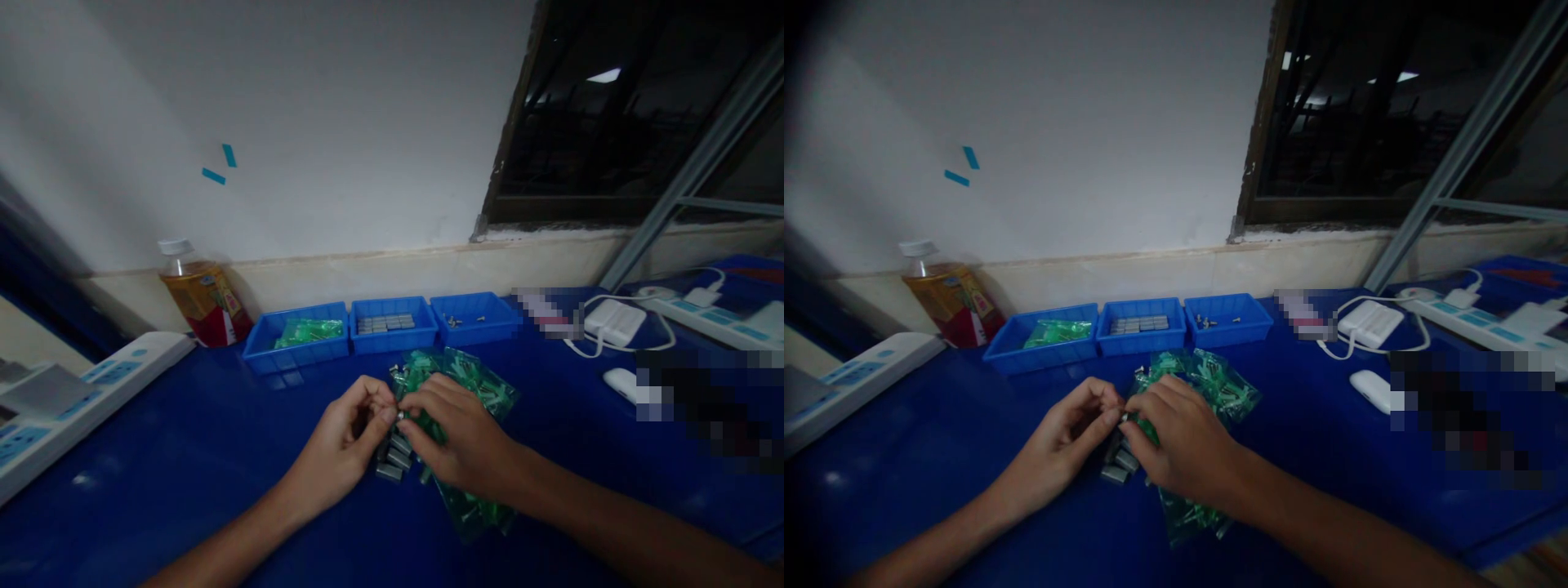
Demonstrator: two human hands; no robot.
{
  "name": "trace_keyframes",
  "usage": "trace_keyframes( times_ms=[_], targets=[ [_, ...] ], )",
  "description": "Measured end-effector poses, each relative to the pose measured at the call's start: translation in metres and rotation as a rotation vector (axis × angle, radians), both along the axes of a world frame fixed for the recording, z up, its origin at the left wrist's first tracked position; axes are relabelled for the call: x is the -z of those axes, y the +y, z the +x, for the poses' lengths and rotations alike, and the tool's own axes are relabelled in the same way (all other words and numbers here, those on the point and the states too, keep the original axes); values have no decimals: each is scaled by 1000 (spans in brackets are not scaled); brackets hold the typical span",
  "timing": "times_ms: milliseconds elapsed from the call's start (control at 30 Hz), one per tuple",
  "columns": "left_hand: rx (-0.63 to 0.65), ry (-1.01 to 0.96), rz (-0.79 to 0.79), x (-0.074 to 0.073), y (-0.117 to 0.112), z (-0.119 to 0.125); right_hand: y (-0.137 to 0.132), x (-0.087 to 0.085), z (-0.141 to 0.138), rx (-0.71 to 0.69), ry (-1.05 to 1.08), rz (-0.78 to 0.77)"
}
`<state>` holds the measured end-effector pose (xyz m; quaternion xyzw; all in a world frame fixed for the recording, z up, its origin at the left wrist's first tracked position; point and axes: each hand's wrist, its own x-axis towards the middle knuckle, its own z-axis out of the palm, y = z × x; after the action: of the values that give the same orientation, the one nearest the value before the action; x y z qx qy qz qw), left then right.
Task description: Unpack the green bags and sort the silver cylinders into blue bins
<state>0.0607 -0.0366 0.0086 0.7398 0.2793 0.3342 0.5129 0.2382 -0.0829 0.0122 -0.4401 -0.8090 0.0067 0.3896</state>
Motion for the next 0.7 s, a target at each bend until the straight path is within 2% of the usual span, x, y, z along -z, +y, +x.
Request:
trace_keyframes(
  times_ms=[133,233,300,433,700],
  targets=[
    [-12,118,231,3,3,-2,4,2,-1,15,105,-36],
    [-80,176,413,3,5,-1,5,2,-2,22,103,-55],
    [-99,188,477,2,6,-1,5,2,-2,28,86,-46],
    [-109,214,472,1,7,-1,4,2,-1,24,32,-35],
    [-27,209,308,0,12,-3,7,-6,-2,16,-63,12]
  ],
)
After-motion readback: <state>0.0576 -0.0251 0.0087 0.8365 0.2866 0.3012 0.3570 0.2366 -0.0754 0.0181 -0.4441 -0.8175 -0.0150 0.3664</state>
